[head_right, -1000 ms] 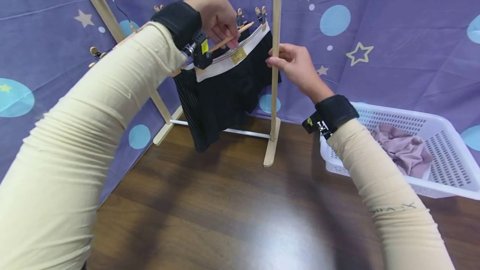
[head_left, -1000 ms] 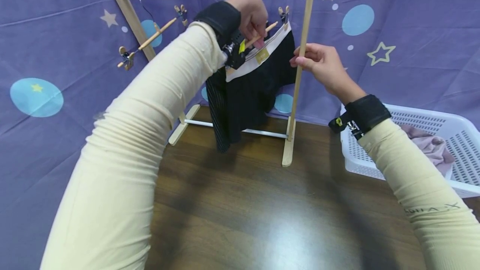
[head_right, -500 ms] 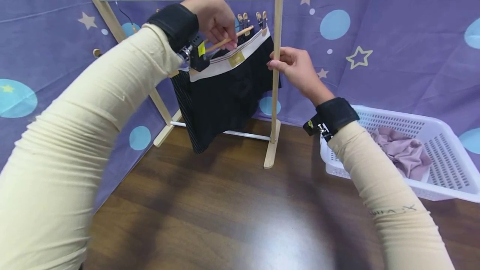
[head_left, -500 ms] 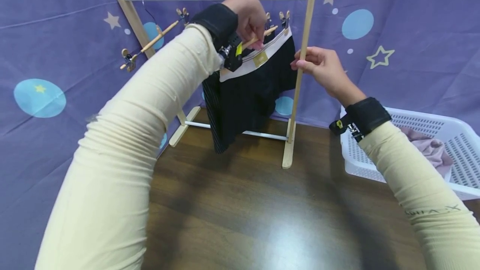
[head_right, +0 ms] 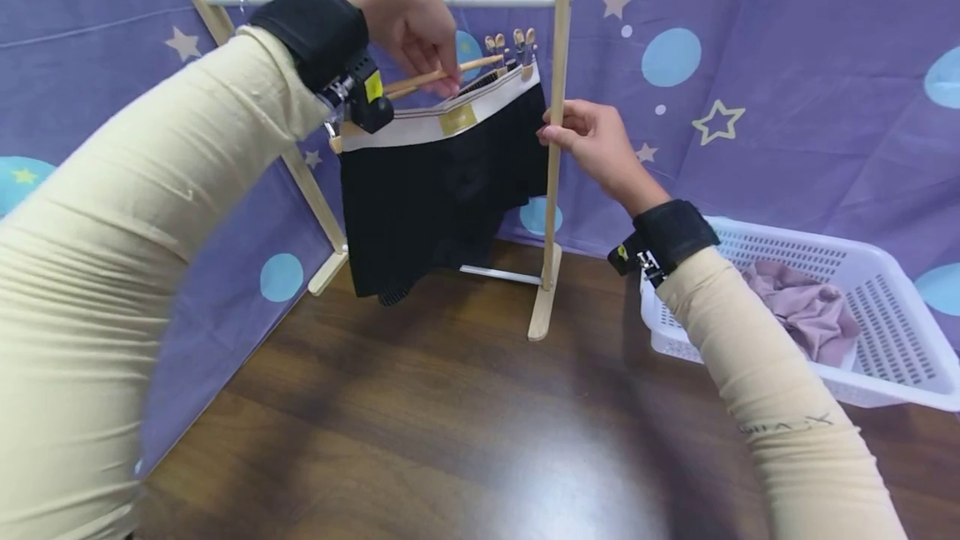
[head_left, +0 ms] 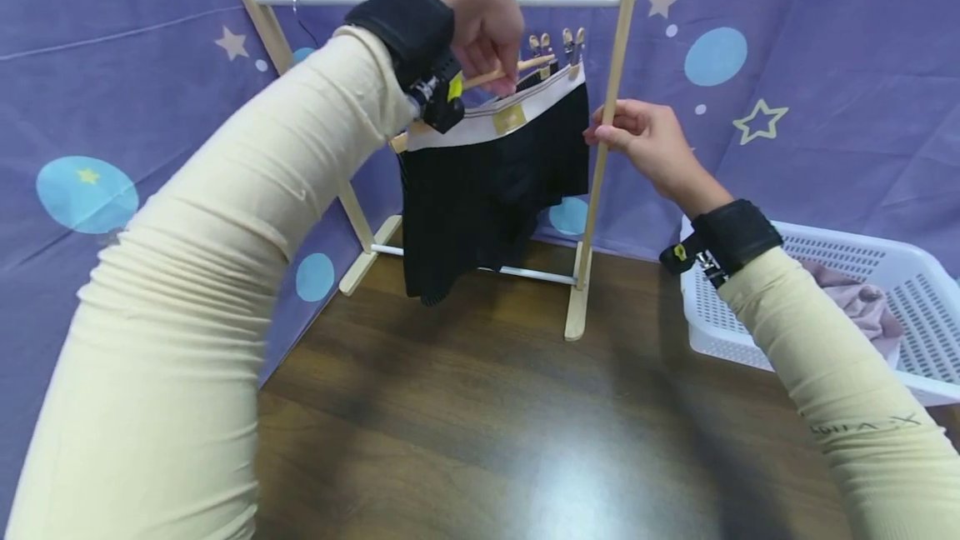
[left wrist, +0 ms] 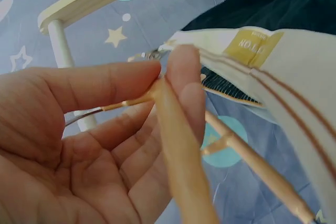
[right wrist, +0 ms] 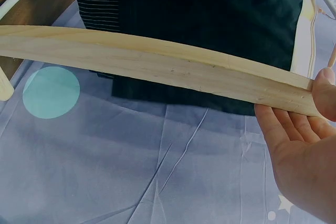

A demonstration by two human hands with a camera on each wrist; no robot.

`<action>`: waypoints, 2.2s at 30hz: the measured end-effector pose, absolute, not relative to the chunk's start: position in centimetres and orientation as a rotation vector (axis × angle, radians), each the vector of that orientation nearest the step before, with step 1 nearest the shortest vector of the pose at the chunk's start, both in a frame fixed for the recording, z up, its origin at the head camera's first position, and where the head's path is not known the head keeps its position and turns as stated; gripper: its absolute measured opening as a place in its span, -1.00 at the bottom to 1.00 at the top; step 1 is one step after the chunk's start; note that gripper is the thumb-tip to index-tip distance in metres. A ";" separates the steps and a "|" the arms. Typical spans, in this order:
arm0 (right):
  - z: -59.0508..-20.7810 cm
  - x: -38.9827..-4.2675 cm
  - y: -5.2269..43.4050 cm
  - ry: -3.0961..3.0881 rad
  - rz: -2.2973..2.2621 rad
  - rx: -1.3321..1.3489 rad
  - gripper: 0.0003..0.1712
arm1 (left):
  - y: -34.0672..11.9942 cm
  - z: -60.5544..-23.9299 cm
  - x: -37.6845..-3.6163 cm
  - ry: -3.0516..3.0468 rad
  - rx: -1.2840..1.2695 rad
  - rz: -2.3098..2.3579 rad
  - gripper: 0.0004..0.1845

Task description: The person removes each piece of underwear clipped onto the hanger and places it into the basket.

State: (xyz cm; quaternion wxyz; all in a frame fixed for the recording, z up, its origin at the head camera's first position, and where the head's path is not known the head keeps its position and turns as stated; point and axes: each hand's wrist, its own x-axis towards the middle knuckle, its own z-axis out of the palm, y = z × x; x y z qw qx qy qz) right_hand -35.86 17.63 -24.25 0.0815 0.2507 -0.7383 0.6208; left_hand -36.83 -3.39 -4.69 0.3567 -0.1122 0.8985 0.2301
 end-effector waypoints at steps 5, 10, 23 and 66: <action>-24.4 -35.9 17.7 -2.239 1.817 0.728 -0.70 | -4.0 -4.7 -35.8 2.341 -0.273 0.569 -0.86; -24.5 -36.0 17.7 -2.251 1.810 0.715 -0.68 | -4.9 -4.6 -35.1 2.338 -0.242 0.559 -0.86; -24.3 -36.0 18.1 -2.246 1.768 0.720 -0.80 | -7.6 -4.5 -33.0 2.382 0.000 0.345 -0.74; -22.2 -34.8 19.3 -2.466 1.664 0.778 -0.70 | -5.6 -9.8 -26.7 2.334 0.522 0.446 -0.75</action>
